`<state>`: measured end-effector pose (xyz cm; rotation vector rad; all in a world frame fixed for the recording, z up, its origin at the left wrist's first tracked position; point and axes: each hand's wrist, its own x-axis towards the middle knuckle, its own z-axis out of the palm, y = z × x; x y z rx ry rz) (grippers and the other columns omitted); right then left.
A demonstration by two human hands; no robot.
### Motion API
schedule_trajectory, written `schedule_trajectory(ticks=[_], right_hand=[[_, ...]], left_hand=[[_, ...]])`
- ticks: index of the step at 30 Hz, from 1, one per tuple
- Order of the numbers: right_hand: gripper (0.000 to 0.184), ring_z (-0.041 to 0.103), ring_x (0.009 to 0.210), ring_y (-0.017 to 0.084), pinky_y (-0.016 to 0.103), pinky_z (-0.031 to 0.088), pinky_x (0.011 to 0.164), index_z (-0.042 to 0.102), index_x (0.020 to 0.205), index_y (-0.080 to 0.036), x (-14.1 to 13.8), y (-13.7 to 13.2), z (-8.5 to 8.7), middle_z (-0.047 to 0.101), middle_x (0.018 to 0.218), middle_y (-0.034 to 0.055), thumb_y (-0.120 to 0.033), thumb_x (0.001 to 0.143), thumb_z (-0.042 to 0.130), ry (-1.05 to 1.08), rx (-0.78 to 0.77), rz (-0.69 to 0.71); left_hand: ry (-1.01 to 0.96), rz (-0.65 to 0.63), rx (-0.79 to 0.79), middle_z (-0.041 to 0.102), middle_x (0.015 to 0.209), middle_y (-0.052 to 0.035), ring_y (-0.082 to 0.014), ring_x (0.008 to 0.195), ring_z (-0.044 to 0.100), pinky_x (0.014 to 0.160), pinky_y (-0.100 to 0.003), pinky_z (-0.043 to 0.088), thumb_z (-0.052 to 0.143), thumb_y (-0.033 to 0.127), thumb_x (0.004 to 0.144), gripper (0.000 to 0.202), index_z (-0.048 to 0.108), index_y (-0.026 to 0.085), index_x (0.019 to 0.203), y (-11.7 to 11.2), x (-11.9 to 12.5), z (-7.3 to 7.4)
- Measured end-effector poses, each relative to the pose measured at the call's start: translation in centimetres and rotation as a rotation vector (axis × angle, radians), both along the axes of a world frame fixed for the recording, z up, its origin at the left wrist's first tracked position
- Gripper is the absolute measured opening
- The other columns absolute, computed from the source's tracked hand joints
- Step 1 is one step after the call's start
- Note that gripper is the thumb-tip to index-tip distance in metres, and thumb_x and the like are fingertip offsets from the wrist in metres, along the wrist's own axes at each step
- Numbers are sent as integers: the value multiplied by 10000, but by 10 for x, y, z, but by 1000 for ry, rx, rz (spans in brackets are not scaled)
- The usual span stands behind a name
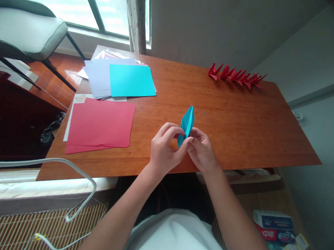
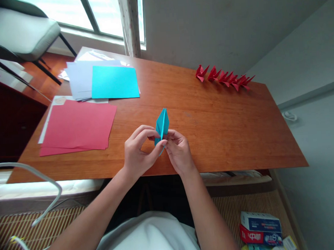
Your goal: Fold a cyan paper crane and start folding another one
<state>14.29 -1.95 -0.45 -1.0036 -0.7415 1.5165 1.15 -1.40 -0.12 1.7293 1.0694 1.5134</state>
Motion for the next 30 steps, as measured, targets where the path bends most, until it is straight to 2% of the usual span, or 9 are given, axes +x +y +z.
schedule_trajectory(ticks=[3,7,13,18,21,23,26,28,30], right_hand=[[201,684,861,156,313,547,926,765,864,-278,0,0,-4,761,898,-12,-404,740,861,-12,-2,-18],[176,683,869,156,304,553,886,762,871,-278,0,0,-7,761,917,-10,-392,762,841,-32,-12,-43],[130,672,829,154,298,545,815,763,889,-284,1,0,-3,759,897,-12,-369,803,812,-203,59,-66],[97,650,786,174,309,530,746,778,842,-267,8,0,8,737,819,-2,-351,805,809,-418,170,-112],[90,648,788,174,315,536,762,770,860,-276,10,0,14,729,828,-6,-349,816,798,-403,167,-111],[111,654,857,178,313,539,815,771,901,-279,12,1,17,733,912,3,-367,834,782,-430,178,-52],[201,669,973,193,324,539,901,780,1023,-284,16,7,22,741,1049,14,-417,885,723,-441,182,148],[254,688,984,199,342,543,930,778,1090,-283,19,14,28,760,1046,11,-436,907,692,-405,175,280],[261,702,981,205,347,548,930,793,1065,-269,20,23,34,777,1010,9,-448,902,694,-389,181,330]], left_hand=[[-18,2,-13,637,842,-31,-148,749,594,695,-274,501,697,202,877,54,649,205,852,1,0,1],[-98,-7,-105,661,845,-24,-148,758,623,723,-279,524,692,222,891,47,648,206,892,2,1,-3],[-356,-53,-355,703,900,-39,-176,831,677,768,-290,557,764,322,851,286,671,212,1098,6,-1,-9],[-370,-287,-548,742,821,-40,-176,735,668,683,-279,545,757,416,851,240,754,181,901,7,-4,-2],[-376,-312,-582,749,806,-39,-180,724,665,684,-283,546,775,428,833,254,778,178,878,7,-5,1],[-375,-331,-607,748,807,-45,-177,723,659,681,-277,537,772,429,836,261,784,171,872,8,-7,2],[-395,-389,-638,721,812,-41,-159,715,622,653,-257,506,750,435,856,270,782,167,855,9,-9,3],[-413,-400,-645,684,783,-31,-142,685,582,618,-246,480,739,445,863,288,768,164,810,9,-10,3],[-417,-400,-659,640,715,-17,-127,637,547,592,-240,466,735,458,863,318,746,159,755,10,-10,3]])
